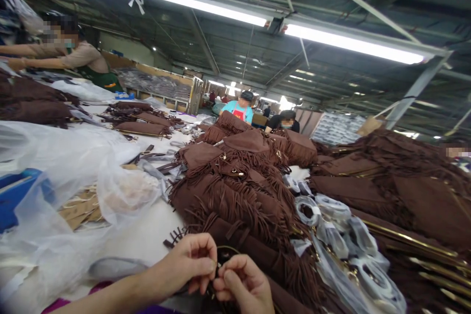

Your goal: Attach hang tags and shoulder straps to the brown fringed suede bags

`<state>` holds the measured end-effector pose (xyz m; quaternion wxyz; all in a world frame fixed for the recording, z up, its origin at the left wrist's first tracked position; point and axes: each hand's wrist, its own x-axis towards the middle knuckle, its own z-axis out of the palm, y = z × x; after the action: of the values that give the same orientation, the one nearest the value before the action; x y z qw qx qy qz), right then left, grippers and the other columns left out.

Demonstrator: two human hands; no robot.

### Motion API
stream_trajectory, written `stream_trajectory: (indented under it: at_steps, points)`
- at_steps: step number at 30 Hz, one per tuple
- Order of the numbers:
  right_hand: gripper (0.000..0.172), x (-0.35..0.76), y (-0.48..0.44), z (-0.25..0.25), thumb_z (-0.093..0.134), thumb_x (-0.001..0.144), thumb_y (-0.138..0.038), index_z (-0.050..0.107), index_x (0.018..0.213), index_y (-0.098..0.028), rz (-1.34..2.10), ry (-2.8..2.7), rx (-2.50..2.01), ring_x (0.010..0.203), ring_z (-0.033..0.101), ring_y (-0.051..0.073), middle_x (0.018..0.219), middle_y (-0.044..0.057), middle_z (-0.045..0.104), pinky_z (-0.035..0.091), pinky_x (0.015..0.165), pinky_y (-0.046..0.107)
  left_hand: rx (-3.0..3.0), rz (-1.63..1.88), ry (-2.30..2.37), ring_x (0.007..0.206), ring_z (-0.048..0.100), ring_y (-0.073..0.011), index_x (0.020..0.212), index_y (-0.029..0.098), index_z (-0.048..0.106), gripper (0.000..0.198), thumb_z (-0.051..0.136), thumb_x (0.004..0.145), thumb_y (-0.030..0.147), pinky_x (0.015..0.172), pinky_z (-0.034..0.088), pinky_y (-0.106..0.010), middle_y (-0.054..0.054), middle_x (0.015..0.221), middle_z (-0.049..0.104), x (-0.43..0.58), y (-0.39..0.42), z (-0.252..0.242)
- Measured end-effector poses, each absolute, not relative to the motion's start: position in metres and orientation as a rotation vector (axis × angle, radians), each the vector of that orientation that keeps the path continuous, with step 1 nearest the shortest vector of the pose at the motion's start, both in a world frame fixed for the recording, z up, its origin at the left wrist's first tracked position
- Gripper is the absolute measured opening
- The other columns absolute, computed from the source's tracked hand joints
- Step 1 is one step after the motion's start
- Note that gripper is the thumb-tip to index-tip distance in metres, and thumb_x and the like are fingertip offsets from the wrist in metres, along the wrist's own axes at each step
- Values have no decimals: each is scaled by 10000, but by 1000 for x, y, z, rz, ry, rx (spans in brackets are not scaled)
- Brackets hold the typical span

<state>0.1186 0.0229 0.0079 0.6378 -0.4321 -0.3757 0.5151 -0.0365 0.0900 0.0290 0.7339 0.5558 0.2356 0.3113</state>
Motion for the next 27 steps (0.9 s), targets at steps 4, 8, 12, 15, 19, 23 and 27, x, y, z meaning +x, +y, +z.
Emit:
stream_trajectory:
  at_steps: [4, 8, 12, 15, 19, 23, 27]
  points:
    - [356, 124, 26, -11, 915, 648, -428, 722, 818, -182, 1148, -877, -998, 579, 691, 168, 681, 33, 727, 565, 515, 215, 1139, 753, 537, 427, 564, -101, 837, 150, 561, 286, 664, 607, 285, 388, 402, -176, 27, 578, 616, -31, 91, 20]
    - [330, 129, 27, -19, 840, 737, -474, 728, 793, -168, 1111, -1007, -1034, 607, 690, 194, 683, 50, 724, 581, 553, 257, 1222, 716, 617, 433, 554, -102, 738, 133, 601, 225, 651, 637, 327, 443, 445, -201, 12, 514, 598, -30, 89, 17]
    - [313, 124, 23, -13, 815, 764, -476, 710, 770, -182, 1056, -1025, -1003, 573, 653, 159, 636, 23, 697, 549, 542, 219, 1424, 744, 723, 405, 471, -82, 736, 154, 592, 152, 572, 721, 304, 399, 365, -181, 50, 501, 548, -31, 82, 22]
    - [268, 120, 21, -9, 796, 793, -446, 699, 775, -197, 1025, -1022, -961, 546, 618, 135, 620, 3, 677, 519, 523, 193, 1581, 772, 740, 516, 543, -99, 703, 152, 594, 135, 536, 762, 258, 472, 385, -187, 4, 611, 640, -31, 77, 28]
    - [194, 118, 20, -7, 775, 820, -391, 714, 794, -209, 984, -1053, -945, 562, 600, 130, 634, -8, 659, 507, 553, 199, 1652, 763, 774, 559, 583, -120, 678, 153, 589, 121, 513, 757, 205, 507, 401, -195, -13, 627, 677, -29, 74, 33]
    - [161, 117, 21, -4, 765, 822, -358, 718, 769, -213, 972, -1087, -958, 565, 584, 132, 631, -17, 638, 493, 565, 207, 1646, 761, 770, 575, 601, -134, 673, 159, 577, 91, 511, 733, 176, 522, 419, -201, -16, 633, 686, -28, 74, 34]
    - [154, 118, 20, -3, 722, 850, -328, 698, 744, -220, 899, -1162, -980, 591, 576, 146, 634, -22, 622, 482, 612, 230, 1703, 766, 794, 581, 609, -132, 667, 166, 571, 111, 498, 751, 163, 529, 415, -198, -9, 636, 689, -30, 74, 33]
